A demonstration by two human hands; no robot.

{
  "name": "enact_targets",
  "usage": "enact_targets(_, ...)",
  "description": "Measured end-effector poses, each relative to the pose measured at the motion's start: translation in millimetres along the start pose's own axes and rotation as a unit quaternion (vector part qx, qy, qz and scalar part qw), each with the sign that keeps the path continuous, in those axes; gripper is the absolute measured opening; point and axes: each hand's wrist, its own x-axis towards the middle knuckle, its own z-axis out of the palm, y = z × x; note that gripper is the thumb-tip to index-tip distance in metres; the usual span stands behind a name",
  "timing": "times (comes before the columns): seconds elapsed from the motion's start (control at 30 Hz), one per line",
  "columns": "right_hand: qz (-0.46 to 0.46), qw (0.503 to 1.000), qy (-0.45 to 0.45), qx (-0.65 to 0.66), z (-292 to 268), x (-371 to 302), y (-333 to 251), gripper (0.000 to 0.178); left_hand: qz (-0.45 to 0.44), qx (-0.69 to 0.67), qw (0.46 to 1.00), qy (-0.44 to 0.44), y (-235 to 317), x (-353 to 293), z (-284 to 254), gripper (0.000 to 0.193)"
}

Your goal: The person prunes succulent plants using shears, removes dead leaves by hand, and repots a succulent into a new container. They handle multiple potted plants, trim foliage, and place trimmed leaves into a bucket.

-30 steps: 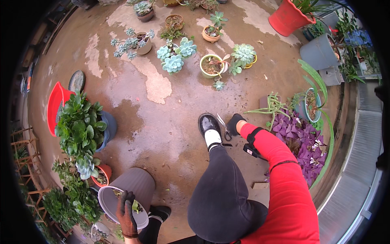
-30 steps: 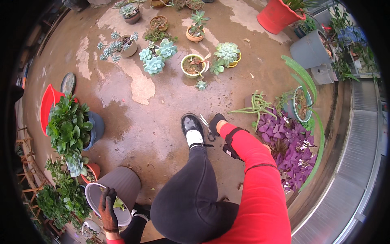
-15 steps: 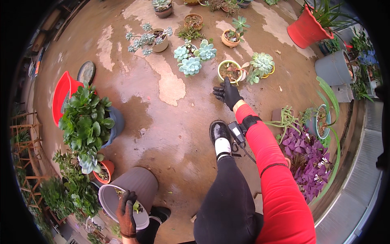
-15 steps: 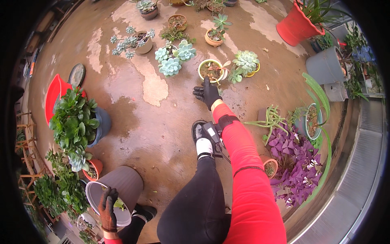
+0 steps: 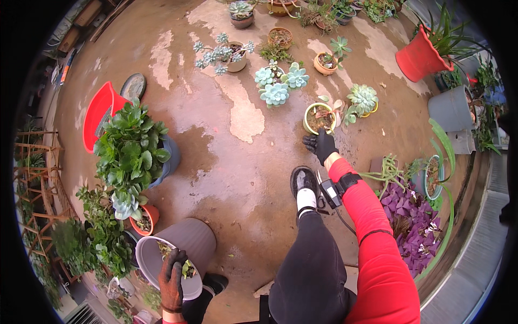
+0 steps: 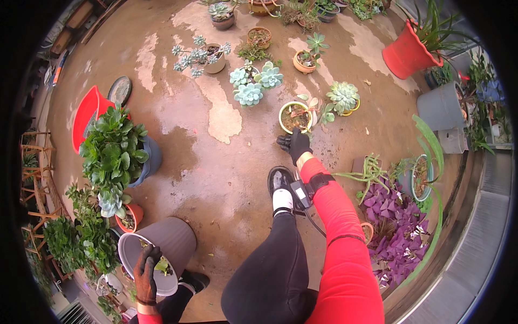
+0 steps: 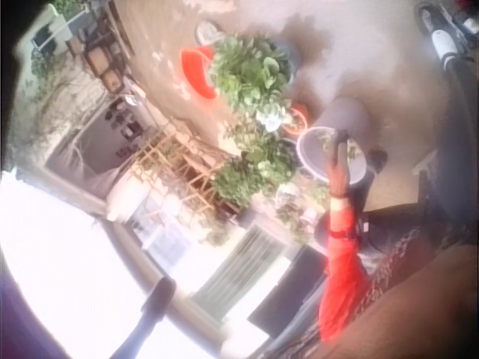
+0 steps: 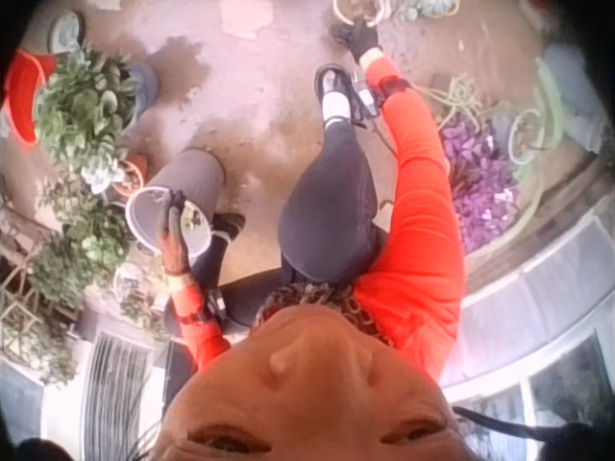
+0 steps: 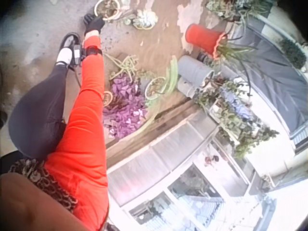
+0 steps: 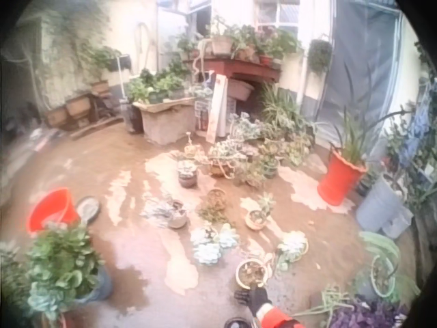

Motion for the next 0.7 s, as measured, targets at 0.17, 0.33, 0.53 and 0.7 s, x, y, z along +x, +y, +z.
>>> enact_targets(0.17,-0.027,0.981,-0.084,-0.175,-18,-78,-12,0.048,0.034,-0.011,0.999,0.007,15,-16,-5,0.043)
enact_targets(0.33,-0.081,0.901,-0.245,-0.349,14,-175,-76,0.051,0.083,-0.124,0.988,-0.025,29,-39,-11,0.055)
enact_targets(0.53,-0.167,0.762,-0.384,-0.493,114,-316,-149,0.048,0.138,-0.24,0.957,-0.092,34,-62,-16,0.083)
enact_targets(0.7,-0.156,0.66,-0.462,-0.571,185,-427,-142,0.046,0.17,-0.307,0.93,-0.106,37,-79,-24,0.1)
